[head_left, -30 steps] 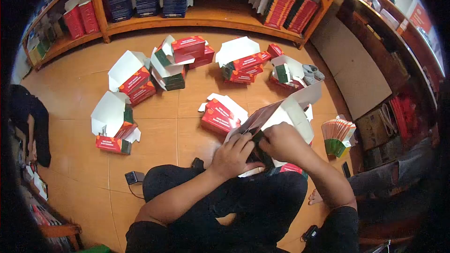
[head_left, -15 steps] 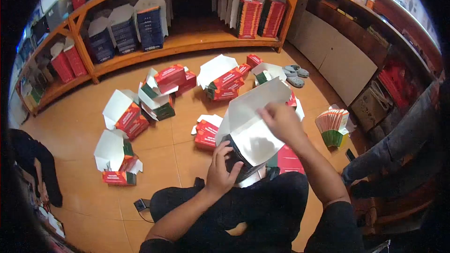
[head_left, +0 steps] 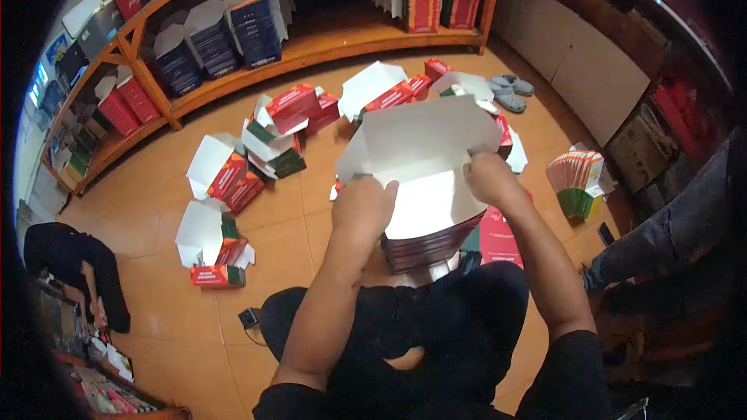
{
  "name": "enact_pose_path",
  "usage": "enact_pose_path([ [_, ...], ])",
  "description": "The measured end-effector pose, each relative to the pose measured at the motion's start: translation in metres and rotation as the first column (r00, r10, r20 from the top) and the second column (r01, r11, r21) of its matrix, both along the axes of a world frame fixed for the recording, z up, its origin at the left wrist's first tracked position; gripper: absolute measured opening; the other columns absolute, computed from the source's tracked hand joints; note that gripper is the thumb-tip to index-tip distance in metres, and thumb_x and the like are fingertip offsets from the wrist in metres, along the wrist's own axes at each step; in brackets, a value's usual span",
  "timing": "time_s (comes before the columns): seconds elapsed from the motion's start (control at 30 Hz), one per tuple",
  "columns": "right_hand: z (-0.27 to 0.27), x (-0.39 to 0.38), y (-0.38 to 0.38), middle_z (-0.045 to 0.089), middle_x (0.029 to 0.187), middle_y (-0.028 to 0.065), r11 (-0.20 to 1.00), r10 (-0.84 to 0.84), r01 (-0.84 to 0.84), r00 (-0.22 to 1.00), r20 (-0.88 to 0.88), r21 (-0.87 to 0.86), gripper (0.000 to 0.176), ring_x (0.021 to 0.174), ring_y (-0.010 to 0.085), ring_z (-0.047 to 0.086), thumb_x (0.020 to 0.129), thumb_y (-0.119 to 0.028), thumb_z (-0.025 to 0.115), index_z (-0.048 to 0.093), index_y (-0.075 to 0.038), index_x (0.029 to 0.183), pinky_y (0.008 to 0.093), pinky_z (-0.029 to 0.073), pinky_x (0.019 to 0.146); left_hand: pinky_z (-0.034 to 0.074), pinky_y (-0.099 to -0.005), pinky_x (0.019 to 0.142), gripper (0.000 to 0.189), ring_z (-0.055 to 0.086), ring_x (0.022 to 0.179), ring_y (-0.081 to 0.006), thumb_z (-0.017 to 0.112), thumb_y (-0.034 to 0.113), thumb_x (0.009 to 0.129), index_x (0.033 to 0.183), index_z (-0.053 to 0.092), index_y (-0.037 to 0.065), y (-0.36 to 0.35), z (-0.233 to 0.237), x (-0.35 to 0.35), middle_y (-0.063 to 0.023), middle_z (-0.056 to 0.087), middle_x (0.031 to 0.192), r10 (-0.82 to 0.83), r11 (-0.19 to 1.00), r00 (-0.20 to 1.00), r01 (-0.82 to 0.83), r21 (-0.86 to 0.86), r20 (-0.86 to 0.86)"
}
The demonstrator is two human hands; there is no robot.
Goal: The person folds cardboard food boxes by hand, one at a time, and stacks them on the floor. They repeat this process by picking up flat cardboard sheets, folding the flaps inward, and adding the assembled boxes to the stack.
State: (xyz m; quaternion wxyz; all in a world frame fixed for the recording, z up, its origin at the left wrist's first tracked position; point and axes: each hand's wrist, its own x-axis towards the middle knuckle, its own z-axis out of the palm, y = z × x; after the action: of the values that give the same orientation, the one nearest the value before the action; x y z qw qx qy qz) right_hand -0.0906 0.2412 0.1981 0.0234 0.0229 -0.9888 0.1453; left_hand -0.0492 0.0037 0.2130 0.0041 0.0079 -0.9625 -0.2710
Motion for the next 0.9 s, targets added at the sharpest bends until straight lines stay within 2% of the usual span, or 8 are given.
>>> enact_pose_path([
  [0.07,-0.006,0.001,-0.001,0.065,0.09,0.0318,1.0,-0.003,0.003,1.0,0.0,-0.013,0.032,0.091,0.0464,0.064,0.089,-0.021,0.053,0.067,0.009,0.085,0.0516,0.049,0.087,0.054,-0.048,0.082,0.025,0.068,0.09,-0.0424,0.054,0.013,0.086,0.086,0.071,-0.005,-0.001,-0.021,-0.017,-0.0297,0.068,0.093,-0.044,0.991,0.998,0.049,-0.121,0.039],
  [0.2,-0.011,0.008,-0.002,0.067,0.093,0.0298,1.0,-0.027,0.027,1.0,0.003,0.0,0.026,0.09,0.0451,0.066,0.084,-0.012,0.052,0.069,0.006,0.091,0.0503,0.051,0.085,0.052,-0.0497,0.082,0.027,0.067,0.087,-0.0449,0.052,0.011,0.084,0.087,0.068,-0.01,-0.002,-0.029,-0.021,-0.0322,0.066,0.09,-0.046,0.99,0.984,0.069,-0.127,0.175],
  [0.47,-0.035,0.015,-0.006,0.067,0.087,0.0301,0.997,-0.034,0.028,0.995,0.095,0.066,0.023,0.086,0.0433,0.068,0.082,-0.007,0.051,0.07,0.006,0.084,0.0494,0.054,0.081,0.054,-0.0493,0.08,0.022,0.068,0.088,-0.0449,0.051,0.002,0.082,0.088,0.068,-0.01,0.009,-0.058,-0.012,-0.0328,0.066,0.091,0.022,0.995,0.991,-0.01,-0.095,0.129],
  [0.67,-0.07,0.024,-0.007,0.067,0.083,0.029,0.991,-0.128,0.127,0.991,0.026,0.036,0.021,0.083,0.0429,0.068,0.082,-0.01,0.055,0.07,0.004,0.079,0.0502,0.054,0.078,0.054,-0.0501,0.079,0.021,0.068,0.087,-0.0446,0.051,0.001,0.083,0.088,0.068,-0.009,0.013,-0.069,0.002,-0.0315,0.067,0.089,0.001,0.997,0.987,0.011,-0.071,0.164],
  [0.77,-0.08,0.025,0.002,0.065,0.084,0.031,0.995,-0.103,0.103,0.994,0.04,-0.002,0.031,0.082,0.0463,0.066,0.091,-0.019,0.053,0.066,0.008,0.081,0.053,0.053,0.077,0.055,-0.0495,0.078,0.021,0.068,0.087,-0.0446,0.05,0.001,0.083,0.087,0.068,-0.008,0.014,-0.085,0.001,-0.0312,0.067,0.089,0.031,0.998,0.993,-0.024,-0.061,0.112],
  [0.8,-0.079,0.028,0.004,0.065,0.084,0.0314,0.998,-0.025,0.024,0.999,0.021,0.053,0.031,0.082,0.0467,0.065,0.09,-0.019,0.053,0.066,0.007,0.082,0.0534,0.053,0.077,0.054,-0.0504,0.08,0.026,0.067,0.089,-0.0453,0.051,0.011,0.089,0.087,0.068,-0.007,0.013,-0.085,0.002,-0.0313,0.067,0.089,0.035,0.998,0.99,-0.027,-0.064,0.133],
  [0.83,-0.079,0.029,0.009,0.065,0.084,0.0318,0.992,0.059,-0.059,0.998,0.001,0.111,0.03,0.082,0.047,0.065,0.09,-0.02,0.053,0.066,0.007,0.084,0.0538,0.053,0.076,0.054,-0.0504,0.08,0.026,0.067,0.089,-0.0453,0.051,0.011,0.089,0.087,0.068,-0.007,0.009,-0.085,0.009,-0.0313,0.067,0.089,0.06,0.996,0.992,-0.053,-0.065,0.113],
  [0.9,-0.115,0.009,0.04,0.065,0.088,0.0327,0.987,0.084,-0.104,0.984,0.155,0.126,0.029,0.08,0.0471,0.065,0.089,-0.02,0.054,0.066,0.006,0.095,0.0529,0.053,0.074,0.053,-0.0506,0.082,0.038,0.066,0.09,-0.0453,0.051,0.028,0.096,0.089,0.068,-0.006,-0.001,-0.085,0.021,-0.0294,0.067,0.088,-0.012,1.0,0.995,0.009,0.025,0.099],
])
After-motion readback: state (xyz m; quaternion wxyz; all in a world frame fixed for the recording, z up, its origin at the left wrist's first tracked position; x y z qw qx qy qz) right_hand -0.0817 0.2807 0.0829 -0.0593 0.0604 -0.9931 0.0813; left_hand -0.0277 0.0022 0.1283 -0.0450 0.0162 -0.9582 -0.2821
